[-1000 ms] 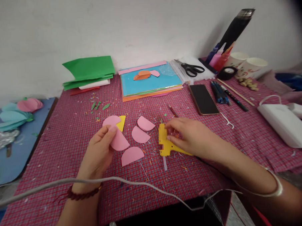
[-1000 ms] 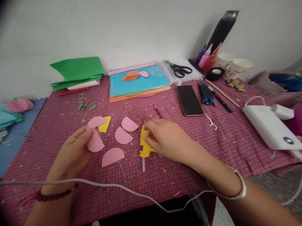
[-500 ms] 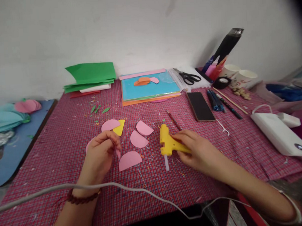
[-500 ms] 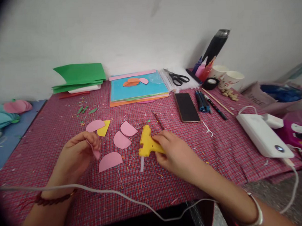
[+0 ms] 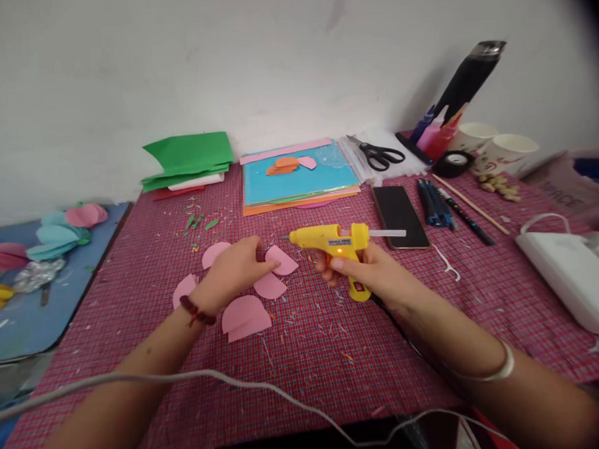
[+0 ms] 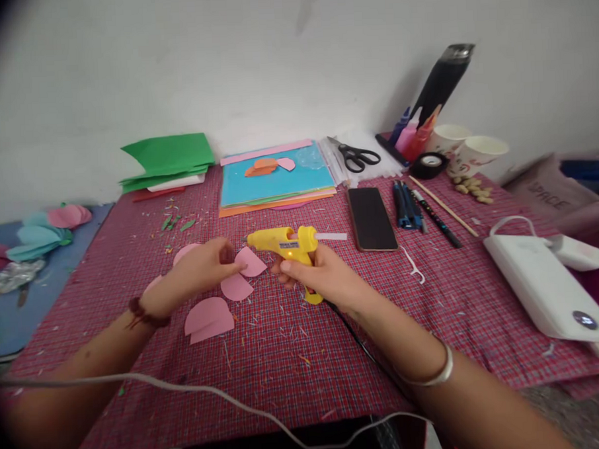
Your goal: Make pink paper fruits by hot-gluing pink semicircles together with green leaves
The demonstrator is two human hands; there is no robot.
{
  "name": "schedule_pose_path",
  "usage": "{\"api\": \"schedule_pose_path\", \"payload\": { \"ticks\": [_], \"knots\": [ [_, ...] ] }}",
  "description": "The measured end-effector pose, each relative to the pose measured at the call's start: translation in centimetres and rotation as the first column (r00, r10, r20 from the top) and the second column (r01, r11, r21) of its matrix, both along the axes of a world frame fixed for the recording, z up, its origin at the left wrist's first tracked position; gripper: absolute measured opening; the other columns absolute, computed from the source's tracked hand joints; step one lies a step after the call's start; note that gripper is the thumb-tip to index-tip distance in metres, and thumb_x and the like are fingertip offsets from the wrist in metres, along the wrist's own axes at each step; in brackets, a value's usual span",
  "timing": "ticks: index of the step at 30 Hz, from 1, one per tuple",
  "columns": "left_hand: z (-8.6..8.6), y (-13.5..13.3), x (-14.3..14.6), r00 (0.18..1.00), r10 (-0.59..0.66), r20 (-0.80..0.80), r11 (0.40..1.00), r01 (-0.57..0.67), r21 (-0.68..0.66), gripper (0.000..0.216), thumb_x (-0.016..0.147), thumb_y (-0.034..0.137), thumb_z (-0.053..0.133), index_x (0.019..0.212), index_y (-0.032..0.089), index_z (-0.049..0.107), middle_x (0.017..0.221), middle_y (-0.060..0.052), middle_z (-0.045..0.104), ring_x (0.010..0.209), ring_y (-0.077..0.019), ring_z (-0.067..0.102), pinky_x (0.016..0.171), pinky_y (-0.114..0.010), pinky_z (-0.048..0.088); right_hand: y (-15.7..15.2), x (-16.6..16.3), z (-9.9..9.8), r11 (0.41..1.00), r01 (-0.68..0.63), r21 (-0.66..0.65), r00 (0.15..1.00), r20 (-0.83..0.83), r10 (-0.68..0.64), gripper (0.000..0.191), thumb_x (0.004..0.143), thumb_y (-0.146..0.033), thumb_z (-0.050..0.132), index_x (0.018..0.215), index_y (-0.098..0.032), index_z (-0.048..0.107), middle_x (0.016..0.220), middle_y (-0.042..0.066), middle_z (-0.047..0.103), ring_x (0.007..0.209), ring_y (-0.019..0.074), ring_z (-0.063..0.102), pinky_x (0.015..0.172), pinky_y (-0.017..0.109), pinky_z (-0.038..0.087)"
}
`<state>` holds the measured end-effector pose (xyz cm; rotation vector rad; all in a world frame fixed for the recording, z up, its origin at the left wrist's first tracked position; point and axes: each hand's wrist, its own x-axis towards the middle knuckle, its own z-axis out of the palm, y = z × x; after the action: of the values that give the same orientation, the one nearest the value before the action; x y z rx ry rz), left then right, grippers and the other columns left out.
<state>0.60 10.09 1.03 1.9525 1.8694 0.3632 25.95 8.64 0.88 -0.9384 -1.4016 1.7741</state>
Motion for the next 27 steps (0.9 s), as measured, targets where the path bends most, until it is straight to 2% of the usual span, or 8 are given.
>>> {"api": "schedule_pose_path", "payload": {
  "ticks": [5,10,13,16,19,22,24,27],
  "knots": [
    [-2.1,1.3,0.5,0.998,0.021,0.064,0.997,-0.016,-0.075,0.032,0.053,0.032,0.078,0.070,0.020,0.054,0.060,0.003,0.053,0.054,-0.0153,0.047,0.051,-0.026,0.025,0.0,0.7,-0.9,0.998,0.043,0.055,0.999,0.030,-0.045,0.027,0.077,-0.038,0.066,0.093,-0.017,0.061,0.086,0.005,0.067,0.068,0.0132,0.061,0.068,0.030,0.052],
    [-2.5,0.9,1.2,0.972,0.081,0.220,0.996,-0.073,-0.042,0.028,0.053,0.018,0.071,0.069,0.020,0.048,0.063,0.006,0.049,0.057,-0.0124,0.045,0.052,-0.024,0.029,-0.2,0.7,-1.3,0.982,0.013,0.188,0.992,0.125,-0.037,0.029,0.085,-0.036,0.058,0.106,-0.017,0.061,0.081,0.004,0.066,0.065,0.0144,0.058,0.061,0.029,0.049],
    [-2.5,0.1,1.7,0.922,0.110,0.371,0.993,-0.117,-0.004,0.023,0.059,0.017,0.064,0.068,0.020,0.043,0.064,0.006,0.046,0.058,-0.0110,0.044,0.053,-0.024,0.031,-0.4,0.7,-1.2,0.958,-0.023,0.285,0.994,0.107,-0.008,0.031,0.088,-0.034,0.054,0.114,-0.018,0.059,0.081,0.004,0.066,0.067,0.0149,0.058,0.061,0.029,0.049],
    [-2.2,-1.4,2.2,0.821,0.137,0.554,0.986,-0.164,-0.001,0.023,0.065,0.023,0.063,0.079,0.021,0.045,0.064,0.007,0.047,0.057,-0.0106,0.047,0.054,-0.023,0.035,-0.8,0.5,-0.7,0.938,-0.021,0.346,1.000,0.029,0.012,0.029,0.087,-0.033,0.052,0.113,-0.020,0.058,0.086,0.004,0.066,0.072,0.0148,0.059,0.064,0.028,0.049],
    [-1.9,-3.0,2.7,0.679,0.175,0.713,0.974,-0.225,-0.025,0.038,0.068,0.029,0.064,0.102,0.021,0.049,0.073,0.005,0.054,0.063,-0.0106,0.054,0.058,-0.023,0.040,-1.4,0.3,-0.5,0.931,-0.021,0.364,1.000,0.011,0.018,0.024,0.086,-0.032,0.051,0.105,-0.020,0.058,0.090,0.004,0.066,0.081,0.0155,0.061,0.071,0.029,0.050],
    [-2.1,-4.2,2.9,0.539,0.244,0.806,0.955,-0.277,-0.104,0.028,0.069,0.030,0.065,0.093,0.017,0.058,0.078,0.000,0.060,0.066,-0.0112,0.057,0.062,-0.024,0.045,-2.1,0.2,-1.1,0.917,-0.029,0.398,0.996,0.087,-0.007,0.023,0.088,-0.034,0.051,0.104,-0.021,0.058,0.092,0.005,0.066,0.086,0.0174,0.062,0.075,0.031,0.050],
    [-2.5,-4.6,2.9,0.452,0.298,0.841,0.938,-0.304,-0.169,0.019,0.069,0.029,0.066,0.082,0.016,0.061,0.075,0.000,0.062,0.064,-0.0107,0.057,0.062,-0.024,0.045,-2.4,0.2,-1.6,0.892,-0.018,0.451,0.981,0.180,-0.071,0.022,0.089,-0.037,0.051,0.102,-0.020,0.058,0.090,0.005,0.066,0.082,0.0179,0.062,0.073,0.032,0.050],
    [-3.1,-4.7,2.7,0.322,0.347,0.881,0.911,-0.341,-0.234,0.017,0.070,0.026,0.068,0.081,0.016,0.062,0.074,0.002,0.062,0.063,-0.0095,0.056,0.061,-0.022,0.045,-2.6,0.3,-2.0,0.851,-0.034,0.525,0.936,0.316,-0.157,0.020,0.089,-0.039,0.053,0.091,-0.019,0.057,0.085,0.005,0.064,0.073,0.0173,0.060,0.066,0.032,0.049]
  ]
}}
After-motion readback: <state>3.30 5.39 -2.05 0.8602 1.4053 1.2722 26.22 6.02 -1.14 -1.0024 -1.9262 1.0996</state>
